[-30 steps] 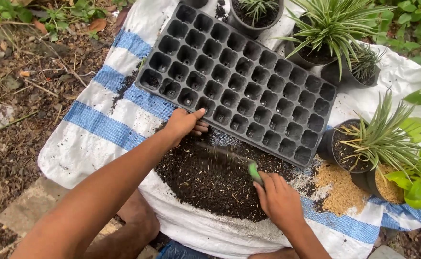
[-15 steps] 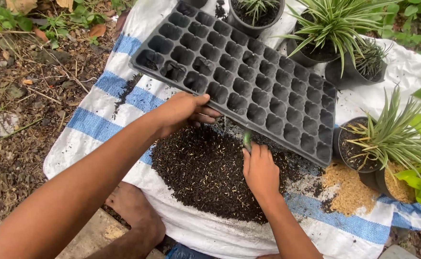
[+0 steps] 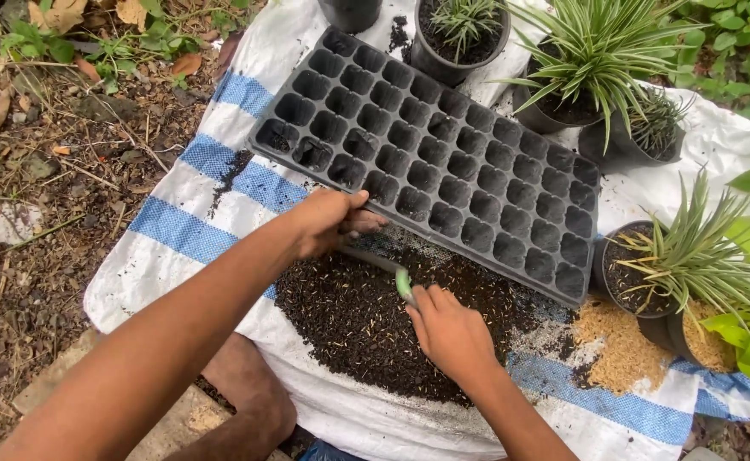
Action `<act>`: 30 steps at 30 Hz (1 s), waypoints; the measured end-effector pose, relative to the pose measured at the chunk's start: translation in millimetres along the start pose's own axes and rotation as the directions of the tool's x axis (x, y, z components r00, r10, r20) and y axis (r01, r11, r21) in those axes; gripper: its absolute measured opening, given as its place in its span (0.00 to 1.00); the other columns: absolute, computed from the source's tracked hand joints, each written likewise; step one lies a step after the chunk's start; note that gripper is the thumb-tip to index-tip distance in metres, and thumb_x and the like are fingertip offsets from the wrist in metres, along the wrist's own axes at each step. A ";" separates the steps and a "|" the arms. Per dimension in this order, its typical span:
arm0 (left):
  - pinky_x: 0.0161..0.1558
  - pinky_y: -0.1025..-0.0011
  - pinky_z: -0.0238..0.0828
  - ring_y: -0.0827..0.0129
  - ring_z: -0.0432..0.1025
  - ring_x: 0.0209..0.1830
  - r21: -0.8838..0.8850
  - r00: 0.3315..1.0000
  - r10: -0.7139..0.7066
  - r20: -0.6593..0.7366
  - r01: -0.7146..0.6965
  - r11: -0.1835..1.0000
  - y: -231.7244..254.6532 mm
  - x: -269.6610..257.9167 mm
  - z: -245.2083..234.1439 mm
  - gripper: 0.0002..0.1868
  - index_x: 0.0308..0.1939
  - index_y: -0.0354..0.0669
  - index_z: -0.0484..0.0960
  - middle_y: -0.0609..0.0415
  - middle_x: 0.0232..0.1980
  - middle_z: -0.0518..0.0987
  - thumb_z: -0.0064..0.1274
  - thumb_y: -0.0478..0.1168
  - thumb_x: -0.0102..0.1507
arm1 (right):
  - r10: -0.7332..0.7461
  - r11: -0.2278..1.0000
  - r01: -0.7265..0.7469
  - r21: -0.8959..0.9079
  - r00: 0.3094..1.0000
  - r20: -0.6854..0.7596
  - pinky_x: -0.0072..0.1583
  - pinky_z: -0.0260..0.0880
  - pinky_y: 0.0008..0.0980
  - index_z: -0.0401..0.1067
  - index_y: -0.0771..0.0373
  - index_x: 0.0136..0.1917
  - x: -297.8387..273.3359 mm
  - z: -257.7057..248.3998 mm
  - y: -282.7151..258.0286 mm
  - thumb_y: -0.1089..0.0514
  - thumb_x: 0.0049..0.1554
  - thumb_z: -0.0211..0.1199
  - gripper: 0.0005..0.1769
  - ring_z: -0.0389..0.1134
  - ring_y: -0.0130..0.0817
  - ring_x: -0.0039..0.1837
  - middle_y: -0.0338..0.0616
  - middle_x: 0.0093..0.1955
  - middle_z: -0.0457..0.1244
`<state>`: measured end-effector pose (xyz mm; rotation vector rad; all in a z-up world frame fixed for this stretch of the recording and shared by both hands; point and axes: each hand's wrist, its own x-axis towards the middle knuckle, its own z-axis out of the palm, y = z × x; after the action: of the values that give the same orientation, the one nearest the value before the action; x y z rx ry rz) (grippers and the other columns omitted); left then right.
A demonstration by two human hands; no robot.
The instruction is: The person empties soil from a seed tray onto a white sack, mixes the soil with a trowel, and then fills the empty cells of the seed tray with the soil mixture.
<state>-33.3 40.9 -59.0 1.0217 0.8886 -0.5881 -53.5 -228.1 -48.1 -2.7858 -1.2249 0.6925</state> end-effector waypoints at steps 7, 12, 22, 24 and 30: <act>0.49 0.67 0.77 0.60 0.81 0.50 -0.249 0.990 -0.072 -0.120 0.041 0.968 -44.9 25.5 9.2 0.27 0.69 0.26 0.61 0.41 0.54 0.83 0.38 0.47 0.75 | -0.132 0.989 0.107 -0.106 0.954 -0.269 0.41 0.65 0.21 0.74 0.54 0.54 -29.2 14.4 3.3 0.43 0.65 0.52 0.17 0.66 0.28 0.46 0.37 0.46 0.65; 0.38 0.73 0.84 0.65 0.83 0.36 -0.245 0.990 -0.103 -0.096 0.077 0.967 -27.3 33.1 0.0 0.20 0.62 0.26 0.63 0.39 0.45 0.85 0.39 0.41 0.73 | -0.053 0.999 0.052 -0.012 0.937 -0.344 0.38 0.71 0.26 0.72 0.60 0.53 0.7 22.2 -4.4 0.46 0.65 0.54 0.17 0.69 0.32 0.45 0.38 0.44 0.63; 0.35 0.69 0.87 0.61 0.83 0.33 -0.240 0.988 -0.140 -0.062 0.122 0.963 -22.4 43.8 -8.9 0.18 0.59 0.24 0.64 0.36 0.41 0.84 0.39 0.38 0.72 | 0.057 0.991 -0.049 0.126 0.996 -0.062 0.38 0.75 0.28 0.70 0.57 0.61 57.3 10.2 -30.0 0.45 0.68 0.45 0.20 0.70 0.31 0.49 0.39 0.49 0.64; 0.38 0.70 0.87 0.60 0.83 0.37 -0.251 0.986 -0.146 -0.074 0.124 0.960 -25.8 41.9 -6.3 0.19 0.60 0.24 0.62 0.35 0.43 0.84 0.38 0.39 0.72 | -0.026 0.995 0.032 0.096 0.997 -0.068 0.38 0.75 0.28 0.70 0.57 0.60 45.5 10.6 -28.9 0.45 0.67 0.47 0.19 0.71 0.33 0.49 0.39 0.48 0.64; 0.31 0.75 0.83 0.64 0.80 0.29 -0.278 0.981 -0.157 -0.117 0.120 0.953 -32.3 31.9 1.6 0.17 0.55 0.22 0.70 0.36 0.40 0.85 0.39 0.38 0.73 | -0.182 0.982 0.186 0.039 0.979 -0.091 0.36 0.67 0.25 0.70 0.56 0.56 2.6 7.2 -29.7 0.49 0.64 0.52 0.13 0.65 0.30 0.42 0.39 0.44 0.63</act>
<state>-40.9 25.2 -100.9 0.7627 1.1370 -0.5014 -75.5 -206.9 -49.8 -2.5913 -1.4072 0.5716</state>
